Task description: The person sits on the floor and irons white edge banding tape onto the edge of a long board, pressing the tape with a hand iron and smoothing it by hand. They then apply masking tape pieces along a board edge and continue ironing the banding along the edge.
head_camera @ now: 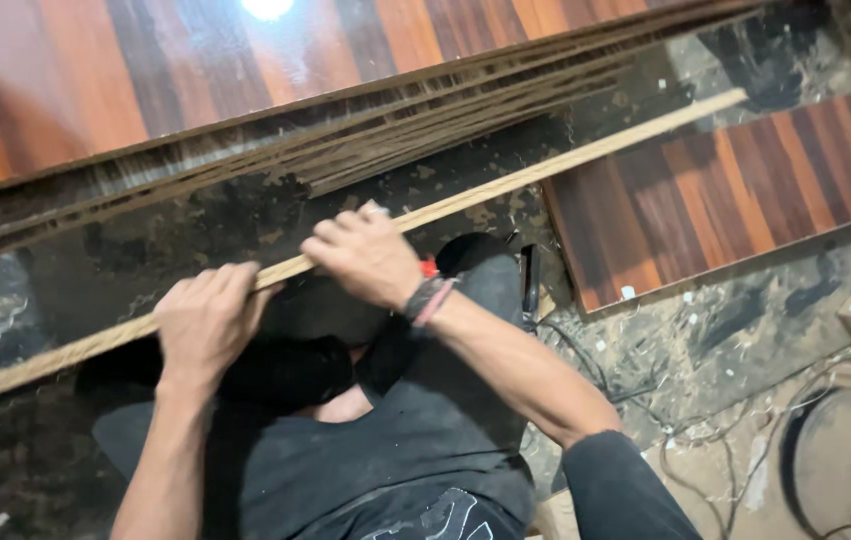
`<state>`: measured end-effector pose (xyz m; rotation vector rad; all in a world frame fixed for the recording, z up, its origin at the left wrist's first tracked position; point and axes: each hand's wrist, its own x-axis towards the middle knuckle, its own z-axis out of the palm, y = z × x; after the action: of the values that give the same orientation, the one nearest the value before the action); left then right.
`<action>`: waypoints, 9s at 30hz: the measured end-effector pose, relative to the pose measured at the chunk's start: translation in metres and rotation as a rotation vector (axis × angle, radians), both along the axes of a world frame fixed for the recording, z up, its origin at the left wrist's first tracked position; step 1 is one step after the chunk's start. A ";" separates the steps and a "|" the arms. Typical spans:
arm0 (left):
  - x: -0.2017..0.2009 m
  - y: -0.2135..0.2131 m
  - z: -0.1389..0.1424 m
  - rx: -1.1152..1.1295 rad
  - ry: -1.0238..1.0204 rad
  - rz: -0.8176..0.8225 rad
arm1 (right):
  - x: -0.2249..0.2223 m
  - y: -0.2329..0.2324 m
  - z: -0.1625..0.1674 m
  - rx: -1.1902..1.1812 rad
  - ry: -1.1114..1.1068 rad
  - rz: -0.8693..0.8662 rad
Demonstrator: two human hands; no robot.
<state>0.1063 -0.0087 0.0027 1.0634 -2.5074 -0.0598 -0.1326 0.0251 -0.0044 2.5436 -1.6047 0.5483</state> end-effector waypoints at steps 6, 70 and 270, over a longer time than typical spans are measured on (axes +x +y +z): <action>0.027 -0.004 0.001 0.113 -0.028 0.021 | 0.023 -0.008 -0.005 0.039 -0.094 0.079; -0.101 -0.012 -0.008 0.144 -0.032 -0.149 | -0.138 0.281 -0.050 0.242 -1.030 -0.983; -0.053 -0.045 -0.003 0.529 0.068 -0.325 | 0.024 0.041 -0.024 0.870 -1.644 -0.469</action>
<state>0.0534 -0.0535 -0.0006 0.7942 -2.6390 -0.8766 -0.1089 0.0658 -0.0287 1.4893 -3.2013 2.7422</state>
